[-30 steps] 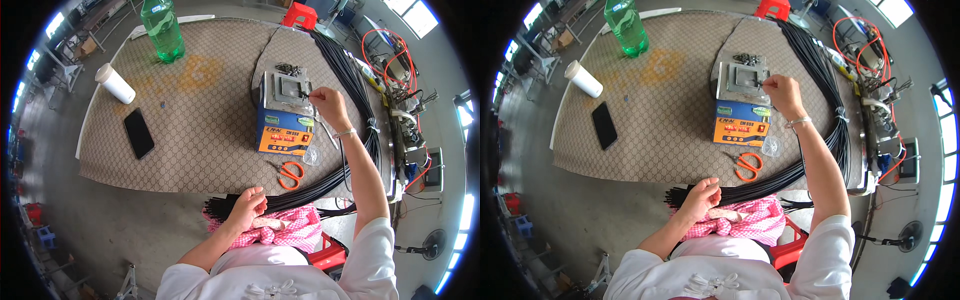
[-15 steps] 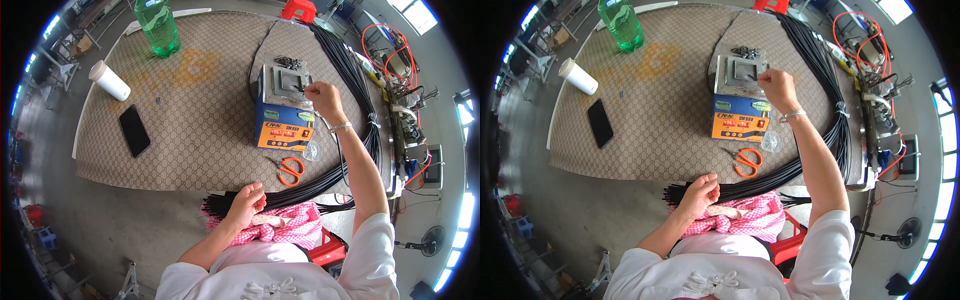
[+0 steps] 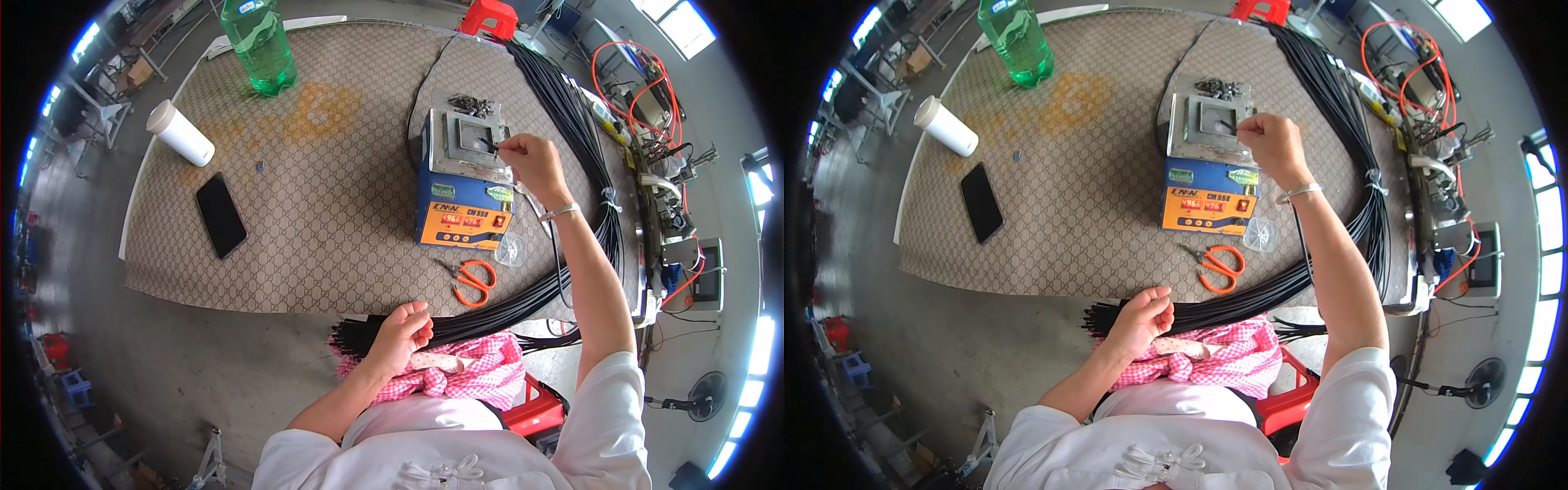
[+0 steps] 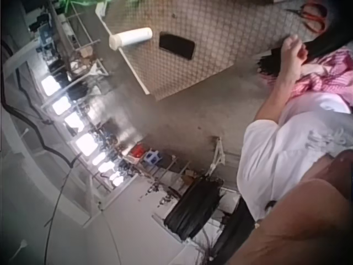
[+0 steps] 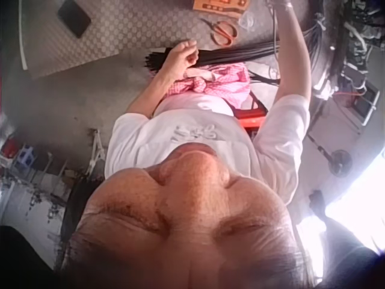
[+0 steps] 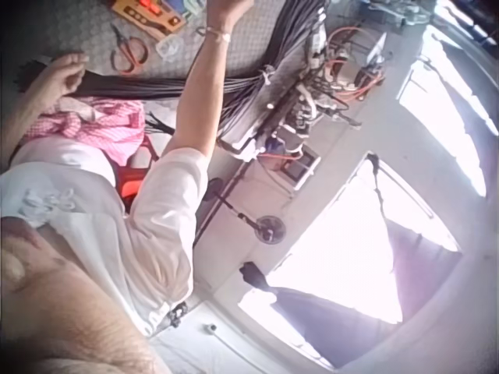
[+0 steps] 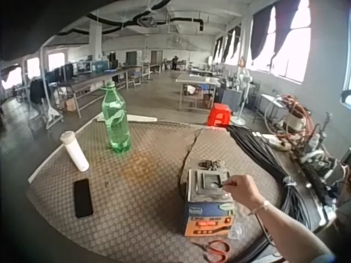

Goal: Assembling wiring harnesses by stripping wires and attaching connectors using a tabletop machine.

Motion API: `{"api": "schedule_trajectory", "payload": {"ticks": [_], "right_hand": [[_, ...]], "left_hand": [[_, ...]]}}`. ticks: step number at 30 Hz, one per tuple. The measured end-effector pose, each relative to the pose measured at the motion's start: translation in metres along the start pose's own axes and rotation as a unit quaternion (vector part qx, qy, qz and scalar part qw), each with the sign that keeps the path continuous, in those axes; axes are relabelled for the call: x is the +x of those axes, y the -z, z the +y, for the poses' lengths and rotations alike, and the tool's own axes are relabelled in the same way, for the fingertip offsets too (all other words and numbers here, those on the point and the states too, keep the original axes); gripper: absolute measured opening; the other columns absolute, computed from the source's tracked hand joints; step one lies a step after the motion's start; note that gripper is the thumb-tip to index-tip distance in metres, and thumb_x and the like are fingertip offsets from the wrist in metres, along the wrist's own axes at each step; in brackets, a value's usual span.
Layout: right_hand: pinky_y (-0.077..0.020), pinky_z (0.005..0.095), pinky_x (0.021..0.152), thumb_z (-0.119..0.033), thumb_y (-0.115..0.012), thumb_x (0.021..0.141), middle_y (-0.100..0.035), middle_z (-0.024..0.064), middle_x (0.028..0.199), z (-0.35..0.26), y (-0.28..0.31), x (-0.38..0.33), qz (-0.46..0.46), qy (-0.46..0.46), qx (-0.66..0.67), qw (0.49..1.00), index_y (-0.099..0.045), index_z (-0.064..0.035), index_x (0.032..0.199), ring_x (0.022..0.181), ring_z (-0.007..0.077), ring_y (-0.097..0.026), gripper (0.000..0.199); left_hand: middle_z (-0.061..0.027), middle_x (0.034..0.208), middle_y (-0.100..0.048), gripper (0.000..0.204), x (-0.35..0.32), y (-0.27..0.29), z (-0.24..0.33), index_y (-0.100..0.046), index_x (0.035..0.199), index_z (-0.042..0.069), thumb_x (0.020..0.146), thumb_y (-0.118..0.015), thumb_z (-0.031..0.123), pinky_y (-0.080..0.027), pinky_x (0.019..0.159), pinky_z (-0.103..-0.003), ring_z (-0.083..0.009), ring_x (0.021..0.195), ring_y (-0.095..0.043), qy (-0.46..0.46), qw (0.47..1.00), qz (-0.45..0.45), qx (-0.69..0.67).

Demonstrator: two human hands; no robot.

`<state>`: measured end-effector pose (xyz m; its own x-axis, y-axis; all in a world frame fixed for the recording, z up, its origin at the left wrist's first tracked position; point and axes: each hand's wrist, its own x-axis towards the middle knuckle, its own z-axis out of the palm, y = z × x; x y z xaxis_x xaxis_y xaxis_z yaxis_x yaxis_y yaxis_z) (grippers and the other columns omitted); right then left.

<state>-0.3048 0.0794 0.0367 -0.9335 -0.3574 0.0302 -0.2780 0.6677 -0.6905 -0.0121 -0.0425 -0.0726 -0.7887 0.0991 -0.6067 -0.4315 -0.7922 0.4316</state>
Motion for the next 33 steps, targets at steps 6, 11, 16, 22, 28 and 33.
{"api": "schedule_trajectory", "payload": {"ticks": [6, 11, 16, 22, 28, 33], "right_hand": [[-0.0397, 0.0215, 0.048, -0.011, -0.061, 0.076, -0.059, 0.0030, 0.063, -0.006, 0.009, -0.005, -0.029, 0.011, 0.084, 0.996, -0.065, 0.0005, 0.088, 0.052, 0.0071, -0.051, 0.017], [-0.0268, 0.0175, 0.042, -0.013, -0.058, 0.083, -0.048, -0.0023, 0.059, -0.022, 0.017, -0.030, -0.115, -0.065, 0.343, 0.930, -0.060, 0.0048, 0.094, 0.049, 0.0033, -0.038, 0.021], [-0.0250, 0.0177, 0.042, -0.014, -0.057, 0.085, -0.049, -0.0013, 0.062, -0.030, 0.014, -0.056, -0.173, -0.079, 0.488, 0.852, -0.058, 0.0024, 0.093, 0.049, 0.0041, -0.037, 0.019], [-0.0249, 0.0173, 0.041, -0.012, -0.054, 0.086, -0.050, 0.0001, 0.064, -0.032, 0.013, -0.075, -0.172, -0.051, 0.497, 0.849, -0.058, -0.0015, 0.090, 0.049, 0.0045, -0.039, 0.012], [-0.0290, 0.0179, 0.043, -0.008, -0.056, 0.084, -0.051, 0.0003, 0.064, -0.025, 0.013, -0.080, -0.173, -0.015, 0.515, 0.840, -0.058, -0.0015, 0.089, 0.051, 0.0051, -0.041, 0.008], [-0.0328, 0.0180, 0.046, -0.002, -0.061, 0.080, -0.054, 0.0007, 0.069, -0.021, 0.010, -0.086, -0.168, -0.010, 0.513, 0.842, -0.058, 0.0009, 0.088, 0.055, 0.0050, -0.043, 0.008]], "left_hand": [[-0.0037, 0.080, -0.053, 0.034, 0.000, 0.001, 0.000, -0.042, 0.113, 0.000, 0.085, -0.055, 0.015, -0.041, 0.062, -0.024, -0.0106, 0.070, -0.050, 0.000, 1.000, -0.009, 0.002], [-0.0023, 0.079, -0.053, 0.028, -0.001, 0.003, -0.001, -0.046, 0.109, 0.003, 0.086, -0.055, 0.016, -0.042, 0.063, -0.023, -0.0101, 0.070, -0.050, 0.004, 1.000, -0.014, -0.002], [-0.0008, 0.078, -0.053, 0.020, -0.007, -0.004, 0.002, -0.049, 0.103, 0.006, 0.087, -0.054, 0.016, -0.042, 0.064, -0.023, -0.0093, 0.069, -0.050, -0.007, 0.999, -0.047, 0.021], [0.0009, 0.077, -0.052, 0.018, -0.009, -0.019, 0.011, -0.051, 0.102, 0.006, 0.087, -0.054, 0.016, -0.042, 0.066, -0.022, -0.0080, 0.070, -0.050, -0.045, 0.995, -0.053, 0.075], [0.0009, 0.077, -0.052, 0.016, -0.007, -0.024, 0.017, -0.051, 0.100, 0.005, 0.087, -0.054, 0.014, -0.042, 0.065, -0.022, -0.0083, 0.070, -0.051, -0.068, 0.992, -0.061, 0.083], [0.0006, 0.076, -0.052, 0.015, -0.006, -0.034, 0.032, -0.052, 0.099, 0.005, 0.086, -0.054, 0.010, -0.041, 0.063, -0.022, -0.0087, 0.069, -0.051, -0.120, 0.988, -0.056, 0.083]]}}
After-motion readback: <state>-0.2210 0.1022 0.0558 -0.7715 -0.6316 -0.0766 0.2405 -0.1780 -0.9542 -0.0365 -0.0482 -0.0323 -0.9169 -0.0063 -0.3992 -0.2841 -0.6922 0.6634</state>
